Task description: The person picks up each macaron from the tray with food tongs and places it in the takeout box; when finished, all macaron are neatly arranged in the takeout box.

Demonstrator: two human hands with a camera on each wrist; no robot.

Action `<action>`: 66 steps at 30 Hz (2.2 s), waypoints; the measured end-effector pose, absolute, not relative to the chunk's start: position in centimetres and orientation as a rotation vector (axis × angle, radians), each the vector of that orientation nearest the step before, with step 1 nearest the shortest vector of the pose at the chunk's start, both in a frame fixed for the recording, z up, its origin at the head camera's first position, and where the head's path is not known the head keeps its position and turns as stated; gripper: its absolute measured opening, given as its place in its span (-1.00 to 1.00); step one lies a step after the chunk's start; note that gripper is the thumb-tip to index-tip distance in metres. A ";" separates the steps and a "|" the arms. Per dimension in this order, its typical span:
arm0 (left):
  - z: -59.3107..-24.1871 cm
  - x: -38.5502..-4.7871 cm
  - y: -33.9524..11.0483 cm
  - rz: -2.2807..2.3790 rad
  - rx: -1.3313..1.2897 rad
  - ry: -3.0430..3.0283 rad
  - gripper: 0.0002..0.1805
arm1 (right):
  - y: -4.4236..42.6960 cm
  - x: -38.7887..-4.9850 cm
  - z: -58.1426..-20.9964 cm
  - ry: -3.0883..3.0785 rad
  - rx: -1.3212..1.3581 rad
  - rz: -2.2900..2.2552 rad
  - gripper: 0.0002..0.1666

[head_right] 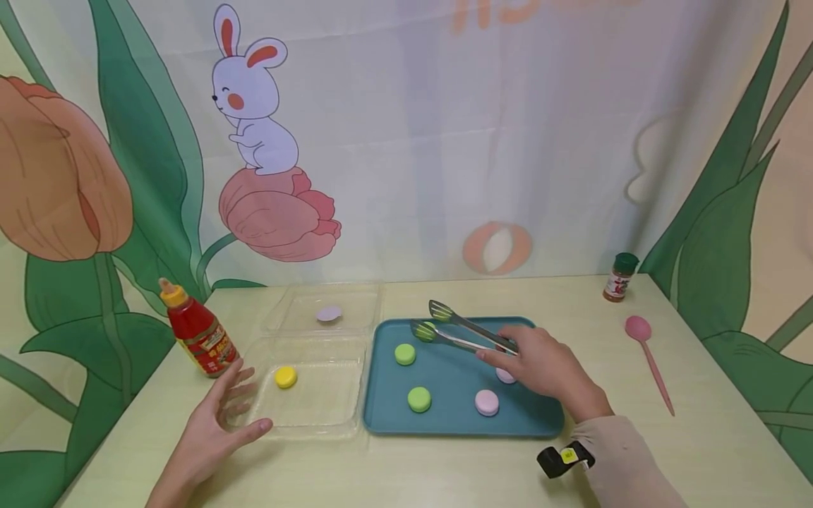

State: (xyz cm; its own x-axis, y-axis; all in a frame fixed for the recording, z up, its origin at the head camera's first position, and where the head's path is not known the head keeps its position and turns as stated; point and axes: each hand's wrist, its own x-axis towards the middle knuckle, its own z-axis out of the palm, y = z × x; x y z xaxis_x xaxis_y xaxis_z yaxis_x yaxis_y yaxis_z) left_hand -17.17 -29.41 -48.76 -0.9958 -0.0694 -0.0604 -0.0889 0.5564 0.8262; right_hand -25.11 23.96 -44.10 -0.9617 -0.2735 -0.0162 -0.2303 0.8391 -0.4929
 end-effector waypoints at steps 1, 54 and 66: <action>-48.8 -17.2 -29.4 1.463 -0.141 2.752 0.42 | 24.0 -25.1 -44.1 2.929 -0.407 -0.761 0.03; -48.7 -17.1 -29.5 1.485 -0.077 2.770 0.41 | 19.3 -23.4 -39.7 2.917 -0.809 -0.903 -0.62; -48.7 -17.0 -29.6 1.485 -0.078 2.774 0.42 | 13.7 -23.7 -39.3 2.821 -0.947 -0.824 -0.52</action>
